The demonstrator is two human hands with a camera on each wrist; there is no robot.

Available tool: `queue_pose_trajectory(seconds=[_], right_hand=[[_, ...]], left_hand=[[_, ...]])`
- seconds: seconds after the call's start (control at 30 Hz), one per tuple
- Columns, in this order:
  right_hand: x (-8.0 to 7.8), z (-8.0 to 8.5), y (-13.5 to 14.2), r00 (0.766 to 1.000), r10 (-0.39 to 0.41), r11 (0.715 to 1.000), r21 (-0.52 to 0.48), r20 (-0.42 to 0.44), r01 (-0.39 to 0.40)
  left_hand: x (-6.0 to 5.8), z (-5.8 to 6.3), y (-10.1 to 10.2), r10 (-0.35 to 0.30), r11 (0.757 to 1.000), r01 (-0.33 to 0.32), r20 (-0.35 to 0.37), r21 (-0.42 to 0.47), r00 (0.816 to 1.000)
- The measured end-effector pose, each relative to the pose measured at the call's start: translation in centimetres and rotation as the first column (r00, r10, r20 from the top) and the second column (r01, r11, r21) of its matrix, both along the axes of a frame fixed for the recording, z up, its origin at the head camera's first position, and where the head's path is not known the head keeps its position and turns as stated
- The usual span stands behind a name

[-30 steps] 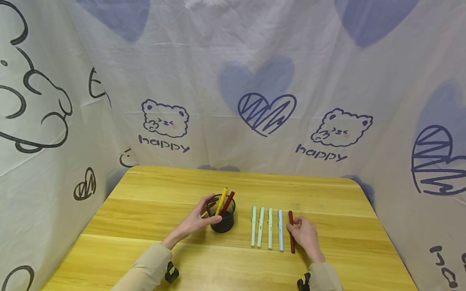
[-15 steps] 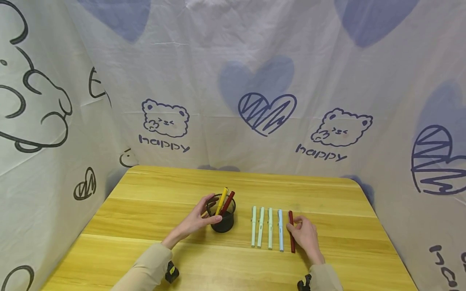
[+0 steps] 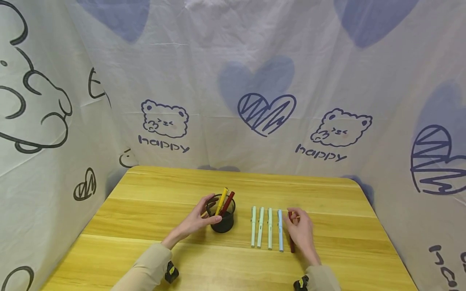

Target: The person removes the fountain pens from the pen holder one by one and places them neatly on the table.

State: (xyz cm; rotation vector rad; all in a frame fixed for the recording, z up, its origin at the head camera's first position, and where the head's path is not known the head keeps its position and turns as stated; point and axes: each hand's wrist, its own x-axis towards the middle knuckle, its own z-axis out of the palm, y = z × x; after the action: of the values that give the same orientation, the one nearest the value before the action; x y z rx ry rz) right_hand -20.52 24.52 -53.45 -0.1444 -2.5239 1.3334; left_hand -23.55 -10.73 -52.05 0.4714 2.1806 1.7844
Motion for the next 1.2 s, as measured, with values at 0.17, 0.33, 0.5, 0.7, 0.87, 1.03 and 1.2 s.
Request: queue_pose_trajectory(seconds=[0.17, 0.33, 0.5, 0.7, 0.87, 1.03, 1.2], right_hand=[[0.2, 1.0, -1.8, 0.99, 0.073, 0.995, -0.062, -0.118, -0.081], [0.1, 1.9, -4.0, 0.968, 0.178, 0.976, -0.09, -0.177, -0.196], [-0.4, 2.9, -6.3, 0.95, 0.267, 0.955, -0.088, -0.162, -0.283], [-1.6, 3.7, -8.6, 0.926, 0.364, 0.923, -0.096, -0.098, -0.372], [-2.5, 3.9, -9.9, 0.909, 0.416, 0.904, -0.1, -0.026, -0.417], [-3.5, 3.8, -10.8, 0.892, 0.453, 0.889, -0.076, -0.003, -0.452], [-4.3, 4.0, -11.9, 0.883, 0.469, 0.882, -0.07, 0.018, -0.467]], left_hand=[[0.0, 0.0, 0.0, -0.002, 1.0, 0.002, 0.0, -0.008, 1.0], [0.1, 0.1, -0.1, -0.006, 1.0, 0.006, 0.0, -0.006, 1.0], [0.1, 0.0, -0.1, -0.007, 1.0, 0.007, 0.004, -0.005, 1.0], [0.0, 0.1, -0.1, -0.009, 1.0, 0.009, -0.003, -0.012, 1.0], [0.0, 0.2, 0.0, -0.007, 1.0, 0.007, -0.002, -0.011, 1.0], [0.0, 0.2, 0.0, -0.005, 1.0, 0.005, -0.001, -0.018, 1.0], [0.0, 0.1, 0.1, 0.004, 1.0, -0.004, 0.005, -0.022, 1.0]])
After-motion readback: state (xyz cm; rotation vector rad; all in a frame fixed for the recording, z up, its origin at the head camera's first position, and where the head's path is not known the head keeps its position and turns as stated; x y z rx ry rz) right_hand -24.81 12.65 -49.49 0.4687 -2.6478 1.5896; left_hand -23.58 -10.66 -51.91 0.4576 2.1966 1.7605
